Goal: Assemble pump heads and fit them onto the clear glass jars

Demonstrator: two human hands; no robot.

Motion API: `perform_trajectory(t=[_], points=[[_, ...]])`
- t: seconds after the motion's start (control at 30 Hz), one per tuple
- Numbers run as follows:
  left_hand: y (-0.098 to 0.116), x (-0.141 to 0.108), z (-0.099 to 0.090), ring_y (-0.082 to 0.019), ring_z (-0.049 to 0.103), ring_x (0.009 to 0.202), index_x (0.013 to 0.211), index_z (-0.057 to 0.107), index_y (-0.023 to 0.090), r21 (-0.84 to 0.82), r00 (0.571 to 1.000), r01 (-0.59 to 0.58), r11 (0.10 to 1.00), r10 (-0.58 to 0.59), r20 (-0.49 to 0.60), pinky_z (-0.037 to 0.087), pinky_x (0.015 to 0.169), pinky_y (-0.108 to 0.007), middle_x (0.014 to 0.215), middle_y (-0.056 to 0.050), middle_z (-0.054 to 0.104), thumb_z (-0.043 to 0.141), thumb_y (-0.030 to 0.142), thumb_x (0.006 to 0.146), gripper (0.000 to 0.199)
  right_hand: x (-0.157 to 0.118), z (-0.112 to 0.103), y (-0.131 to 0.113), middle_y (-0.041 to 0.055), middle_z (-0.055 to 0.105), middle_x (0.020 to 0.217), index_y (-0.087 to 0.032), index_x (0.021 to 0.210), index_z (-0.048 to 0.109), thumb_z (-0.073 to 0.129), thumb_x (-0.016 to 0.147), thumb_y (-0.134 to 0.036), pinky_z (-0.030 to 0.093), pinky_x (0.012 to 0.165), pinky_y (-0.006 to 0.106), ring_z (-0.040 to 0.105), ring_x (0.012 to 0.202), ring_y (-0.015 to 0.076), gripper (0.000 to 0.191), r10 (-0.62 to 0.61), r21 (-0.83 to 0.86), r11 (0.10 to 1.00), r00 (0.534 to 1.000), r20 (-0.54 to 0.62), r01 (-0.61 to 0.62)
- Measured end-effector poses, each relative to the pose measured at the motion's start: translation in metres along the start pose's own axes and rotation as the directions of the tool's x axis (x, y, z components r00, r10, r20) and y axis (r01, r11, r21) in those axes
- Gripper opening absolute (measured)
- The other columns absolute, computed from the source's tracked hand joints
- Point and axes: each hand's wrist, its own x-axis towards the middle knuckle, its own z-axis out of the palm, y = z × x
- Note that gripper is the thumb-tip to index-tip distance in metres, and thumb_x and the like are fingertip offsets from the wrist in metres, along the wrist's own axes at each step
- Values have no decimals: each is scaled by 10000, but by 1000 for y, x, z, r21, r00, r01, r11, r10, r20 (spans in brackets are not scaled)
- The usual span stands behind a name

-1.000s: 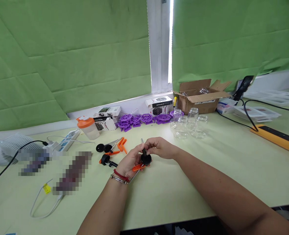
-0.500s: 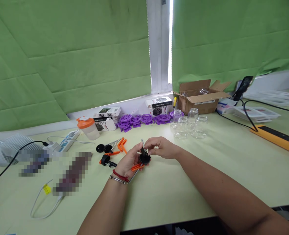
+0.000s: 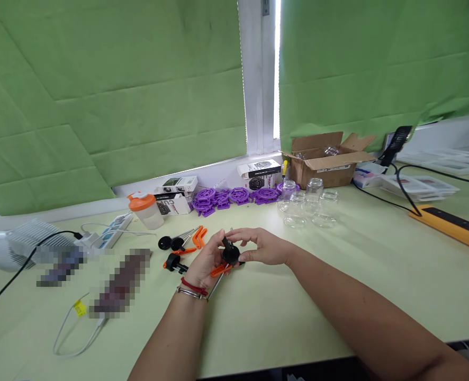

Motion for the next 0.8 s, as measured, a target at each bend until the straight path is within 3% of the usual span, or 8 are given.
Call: perform_trajectory(t=[0.1, 0.2, 0.33, 0.37, 0.47, 0.6, 0.7, 0.8], points=[[0, 0, -2, -166, 588, 492, 809, 504, 174, 5, 1000, -20, 1000, 20, -17, 319, 348, -202, 610, -38, 595, 564, 639, 700, 482, 0, 1, -1, 90, 540, 1291, -232, 1107, 634, 687, 749, -317, 403, 920, 411, 530, 1104, 223, 371, -5, -5, 1000, 998, -69, 5], [0, 0, -2, -165, 590, 497, 833, 523, 169, -2, 999, -41, 999, 41, -8, 329, 351, -204, 613, -38, 605, 564, 641, 700, 492, 0, 2, -2, 98, 519, 1316, -248, 1227, 557, 728, 704, -324, 408, 919, 417, 503, 1147, 237, 556, 9, -3, 1000, 1000, -17, -9], [0, 0, -3, -170, 601, 499, 844, 522, 177, -1, 997, -55, 999, 55, -45, 324, 349, -199, 605, -30, 610, 571, 638, 695, 487, 0, 4, -4, 93, 532, 1299, -218, 1063, 649, 679, 752, -328, 390, 945, 419, 523, 1124, 227, 331, 7, 23, 1000, 996, -92, -5], [0, 0, -3, -174, 606, 504, 832, 519, 177, 3, 997, -60, 998, 60, -56, 326, 349, -200, 607, -33, 613, 569, 641, 695, 487, 0, 4, -5, 93, 529, 1301, -222, 1088, 636, 674, 757, -323, 390, 945, 419, 522, 1125, 225, 348, 9, 22, 1000, 994, -107, -6], [0, 0, -3, -168, 602, 511, 842, 537, 158, 15, 997, -61, 998, 62, -41, 336, 356, -205, 626, -49, 623, 559, 648, 698, 510, 0, 5, -7, 100, 486, 1349, -246, 1215, 562, 729, 698, -321, 396, 937, 420, 488, 1173, 244, 549, 18, 9, 1000, 999, -33, -18], [1, 0, -2, -170, 607, 523, 866, 546, 150, 11, 992, -108, 994, 108, -67, 335, 362, -211, 657, -57, 636, 571, 628, 703, 505, 0, 6, -10, 89, 521, 1315, -227, 1051, 650, 683, 748, -327, 369, 963, 429, 503, 1151, 235, 320, 9, 10, 1000, 994, -113, -8], [1, -1, 0, -160, 593, 508, 859, 554, 144, 1, 991, -123, 992, 123, -61, 346, 377, -220, 655, -56, 637, 587, 619, 694, 503, 1, 6, -9, 95, 496, 1342, -251, 1203, 566, 720, 706, -326, 386, 942, 427, 487, 1172, 245, 526, 9, -2, 1000, 998, -68, -9], [0, -2, 2, -130, 551, 463, 811, 561, 142, -4, 989, -136, 991, 135, -58, 342, 384, -221, 636, -49, 632, 588, 612, 694, 485, 2, 6, -8, 93, 497, 1342, -243, 1134, 615, 701, 728, -331, 372, 951, 429, 484, 1180, 251, 425, -1, 10, 1000, 997, -78, 2]])
